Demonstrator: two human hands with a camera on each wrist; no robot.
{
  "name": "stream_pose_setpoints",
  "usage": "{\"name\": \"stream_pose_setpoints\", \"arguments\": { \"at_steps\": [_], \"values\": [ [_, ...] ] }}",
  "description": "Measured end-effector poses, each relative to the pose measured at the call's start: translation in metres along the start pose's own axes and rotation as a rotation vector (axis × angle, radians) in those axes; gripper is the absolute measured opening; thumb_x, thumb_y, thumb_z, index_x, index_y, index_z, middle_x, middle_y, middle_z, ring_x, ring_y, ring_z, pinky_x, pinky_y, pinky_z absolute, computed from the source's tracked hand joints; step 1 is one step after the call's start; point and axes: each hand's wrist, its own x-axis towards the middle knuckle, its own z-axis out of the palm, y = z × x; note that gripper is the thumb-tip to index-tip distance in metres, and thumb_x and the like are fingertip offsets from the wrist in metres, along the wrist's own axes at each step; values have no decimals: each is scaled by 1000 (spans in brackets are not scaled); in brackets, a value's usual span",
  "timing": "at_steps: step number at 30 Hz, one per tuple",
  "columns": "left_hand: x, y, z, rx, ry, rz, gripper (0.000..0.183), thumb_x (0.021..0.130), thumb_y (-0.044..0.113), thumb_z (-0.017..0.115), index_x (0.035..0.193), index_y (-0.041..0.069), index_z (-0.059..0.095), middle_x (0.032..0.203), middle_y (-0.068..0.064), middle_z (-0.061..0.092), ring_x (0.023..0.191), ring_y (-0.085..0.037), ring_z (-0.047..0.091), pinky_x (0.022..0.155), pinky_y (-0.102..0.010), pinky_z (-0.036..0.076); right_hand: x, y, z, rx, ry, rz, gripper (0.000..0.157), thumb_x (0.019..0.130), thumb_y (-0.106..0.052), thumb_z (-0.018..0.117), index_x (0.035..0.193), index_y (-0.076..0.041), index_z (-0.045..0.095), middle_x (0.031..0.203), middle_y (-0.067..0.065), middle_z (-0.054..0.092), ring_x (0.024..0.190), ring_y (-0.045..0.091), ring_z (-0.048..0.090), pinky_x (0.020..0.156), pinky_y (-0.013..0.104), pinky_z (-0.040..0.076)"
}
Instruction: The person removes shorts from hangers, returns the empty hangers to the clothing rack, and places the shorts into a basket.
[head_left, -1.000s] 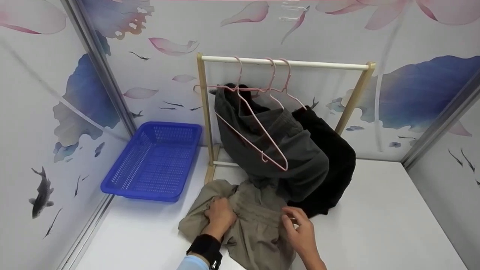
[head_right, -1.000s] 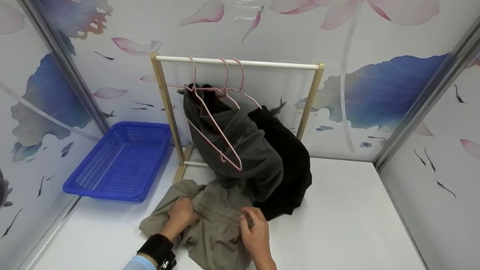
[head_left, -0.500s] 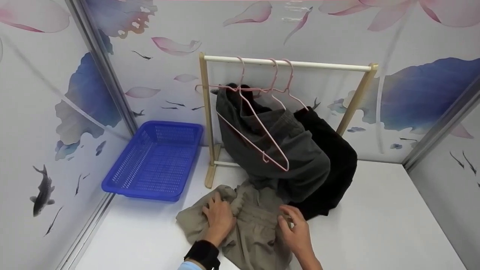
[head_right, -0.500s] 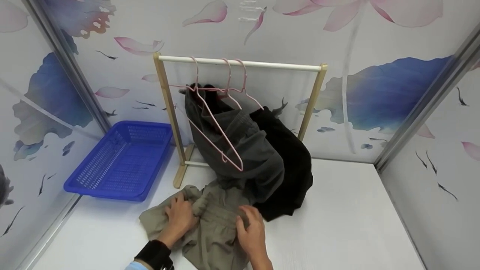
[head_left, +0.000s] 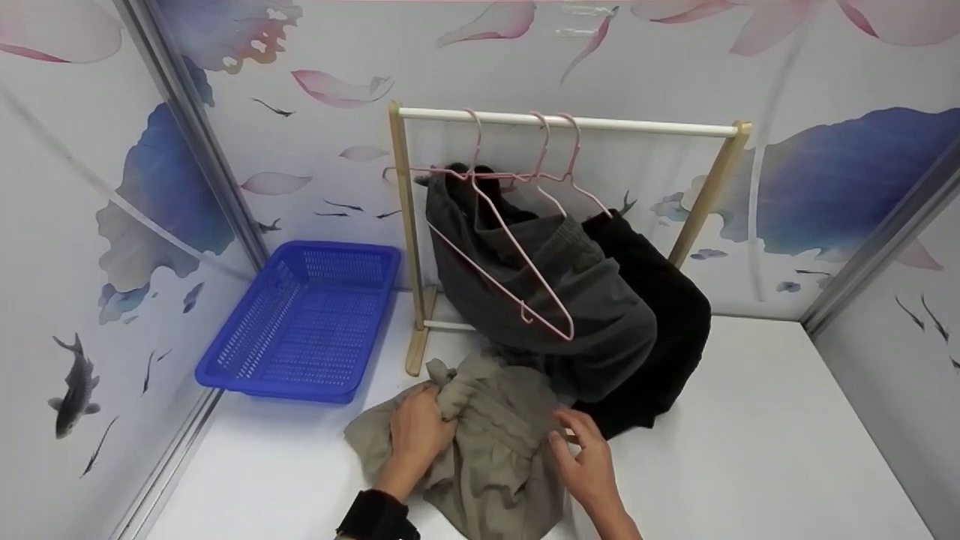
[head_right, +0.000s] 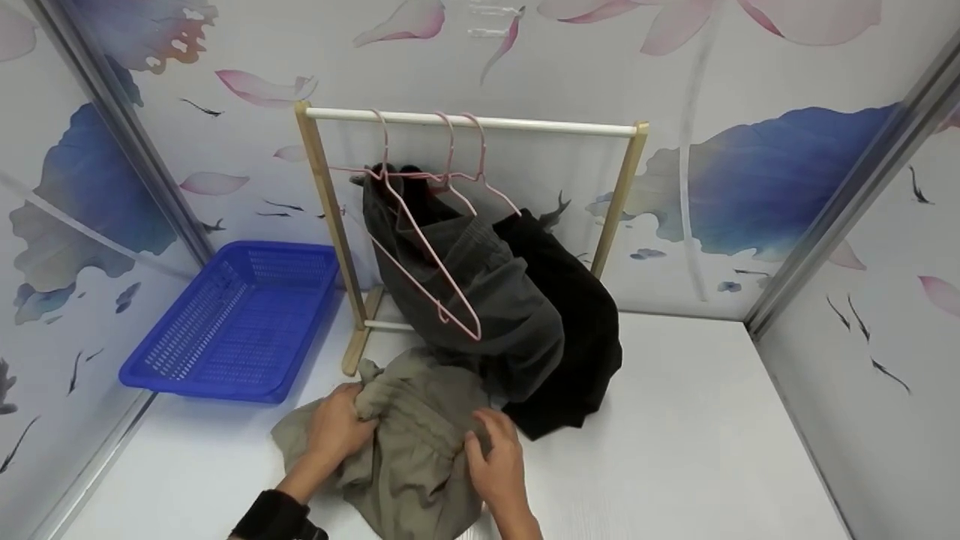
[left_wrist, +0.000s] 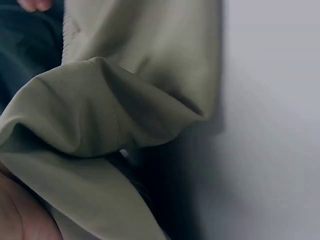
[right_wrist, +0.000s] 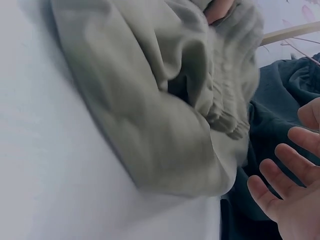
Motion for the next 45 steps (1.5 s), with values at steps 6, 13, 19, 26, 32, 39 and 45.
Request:
{"name": "stream_pose_setpoints", "arguments": {
  "at_steps": [6,13,19,26,32,39,45],
  "values": [
    [4,-2,-23,-155,32,26,28,70,9,82,95,2,71,94,-13,72,84,-38,71,74,-50,56,0,0,3,-10,-13,-1,25,96,2,66,121,4,70,122,19,67,105,29,66,81,45,59],
    [6,-1,-50,-264,20,-28,35,72,11,82,106,5,74,99,-13,76,87,-36,72,74,-50,56,-2,2,6,0,8,-31,27,93,4,66,120,0,71,120,15,68,103,21,65,78,41,59],
    [9,-1,-65,-327,84,34,39,74,10,82,112,0,74,104,-15,76,93,-36,73,80,-51,57,-4,0,7,20,-12,-22,27,95,5,65,121,-1,70,121,14,68,104,29,66,80,43,59],
    [15,-3,-84,-397,130,42,41,75,10,82,115,2,75,107,-14,77,98,-35,73,86,-50,57,-5,-1,8,35,-47,20,27,97,2,65,123,-2,69,124,13,67,107,34,67,82,43,60],
    [19,-5,-98,-452,164,28,44,75,7,83,117,-1,73,106,-17,76,96,-36,73,86,-52,56,-5,-2,10,38,-37,2,27,96,2,66,123,-2,69,123,14,67,106,34,67,81,42,60],
    [24,-4,-113,-512,218,8,50,77,4,82,124,-5,69,113,-21,74,103,-37,71,93,-53,54,-6,-1,10,48,-46,11,28,96,2,65,124,-1,69,124,14,67,107,32,65,81,37,60],
    [28,-4,-125,-518,282,7,49,77,4,81,124,-7,69,111,-23,74,100,-38,71,90,-54,54,-8,0,13,52,-60,46,31,96,4,64,126,-1,67,124,15,66,108,40,66,83,43,60]
  ]
}}
